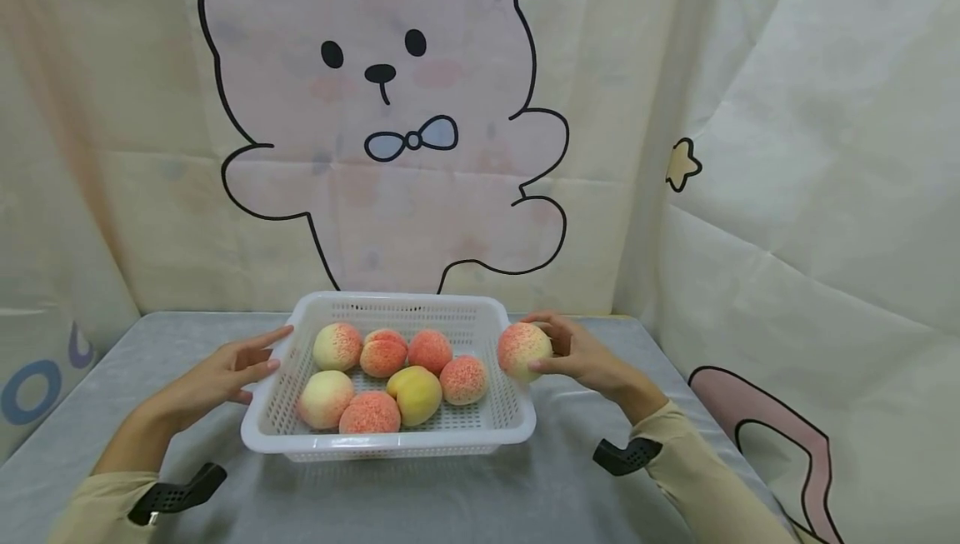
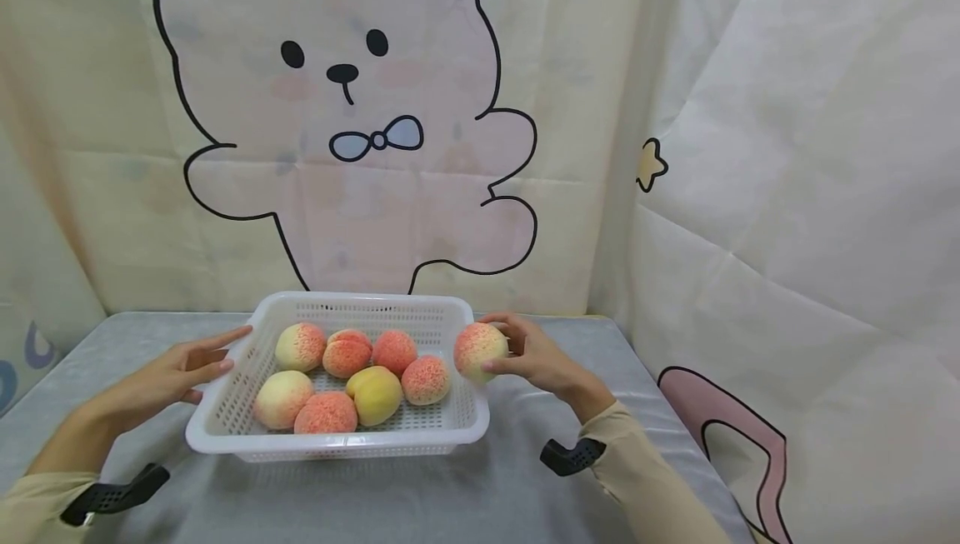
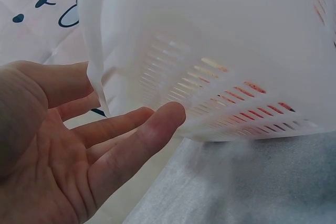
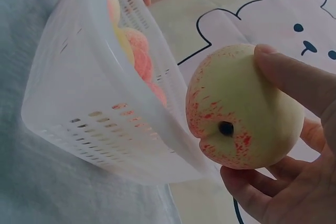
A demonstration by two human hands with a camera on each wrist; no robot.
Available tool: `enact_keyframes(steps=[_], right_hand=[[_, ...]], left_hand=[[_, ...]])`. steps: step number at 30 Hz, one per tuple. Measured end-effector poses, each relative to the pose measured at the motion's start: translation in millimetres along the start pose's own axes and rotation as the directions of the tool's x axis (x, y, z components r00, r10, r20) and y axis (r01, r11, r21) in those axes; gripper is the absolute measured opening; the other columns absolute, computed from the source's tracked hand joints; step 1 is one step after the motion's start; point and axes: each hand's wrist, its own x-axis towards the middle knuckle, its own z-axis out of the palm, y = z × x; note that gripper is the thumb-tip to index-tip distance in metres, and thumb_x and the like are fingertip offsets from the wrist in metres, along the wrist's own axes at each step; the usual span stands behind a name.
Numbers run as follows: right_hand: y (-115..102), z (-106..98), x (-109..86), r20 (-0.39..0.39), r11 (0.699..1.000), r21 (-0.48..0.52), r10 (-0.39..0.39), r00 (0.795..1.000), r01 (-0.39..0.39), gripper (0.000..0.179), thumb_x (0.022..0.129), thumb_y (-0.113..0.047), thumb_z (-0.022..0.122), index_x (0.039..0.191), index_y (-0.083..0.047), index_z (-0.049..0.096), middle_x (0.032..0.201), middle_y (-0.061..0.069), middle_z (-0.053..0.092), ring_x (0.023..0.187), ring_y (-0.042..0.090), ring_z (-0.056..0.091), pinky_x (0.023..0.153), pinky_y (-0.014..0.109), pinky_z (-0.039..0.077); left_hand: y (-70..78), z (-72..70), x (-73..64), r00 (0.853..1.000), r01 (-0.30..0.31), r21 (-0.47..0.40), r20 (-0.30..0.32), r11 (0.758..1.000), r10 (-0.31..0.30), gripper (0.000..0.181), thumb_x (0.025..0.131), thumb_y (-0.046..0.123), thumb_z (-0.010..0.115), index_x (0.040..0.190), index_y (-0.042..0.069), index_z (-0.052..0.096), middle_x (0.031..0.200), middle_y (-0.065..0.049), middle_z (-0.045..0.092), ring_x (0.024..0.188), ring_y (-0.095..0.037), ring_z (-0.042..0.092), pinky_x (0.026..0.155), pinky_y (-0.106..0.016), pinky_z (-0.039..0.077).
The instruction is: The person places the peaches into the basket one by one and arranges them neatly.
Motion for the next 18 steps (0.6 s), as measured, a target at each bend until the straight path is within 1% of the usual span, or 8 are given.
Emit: enact_keyframes(steps=[5,12,18], right_hand=[[-0.4,4.8,3.1,-0.003,1.000,-0.003,-0.006,1.000,0.006,0.062,0.092,-0.010,0.073,0.145,-0.010,0.043,0.136,0.016,0.058,0.112,0.022,0.063,0.089,0.036,0.057],[-1.6,11.3,7.2,-0.008,1.000,-0.021,0.016,1.000,-0.016,0.062,0.091,-0.013,0.075,0.145,-0.014,0.045,0.137,0.017,0.060,0.113,0.024,0.063,0.090,0.037,0.056],[-0.7,16.7,10.9,0.014,1.000,-0.011,-0.008,1.000,0.008,0.062,0.092,-0.010,0.074,0.146,-0.009,0.043,0.135,0.020,0.060,0.110,0.022,0.064,0.088,0.035,0.057]], left_hand=[[-0.9,0.2,0.5,1.000,-0.004,0.002,-0.001,1.000,0.004,0.072,0.106,0.029,0.051,0.163,0.010,0.012,0.158,-0.036,0.030,0.124,-0.034,0.060,0.084,-0.053,0.059],[-1.2,0.2,1.0,1.000,0.001,0.001,-0.004,1.000,-0.001,0.073,0.106,0.029,0.052,0.163,0.011,0.011,0.157,-0.036,0.032,0.122,-0.032,0.061,0.085,-0.053,0.059],[-0.8,0.2,0.2,1.000,0.002,0.002,-0.002,1.000,-0.002,0.073,0.106,0.029,0.052,0.163,0.011,0.011,0.156,-0.036,0.033,0.121,-0.032,0.062,0.084,-0.053,0.059]])
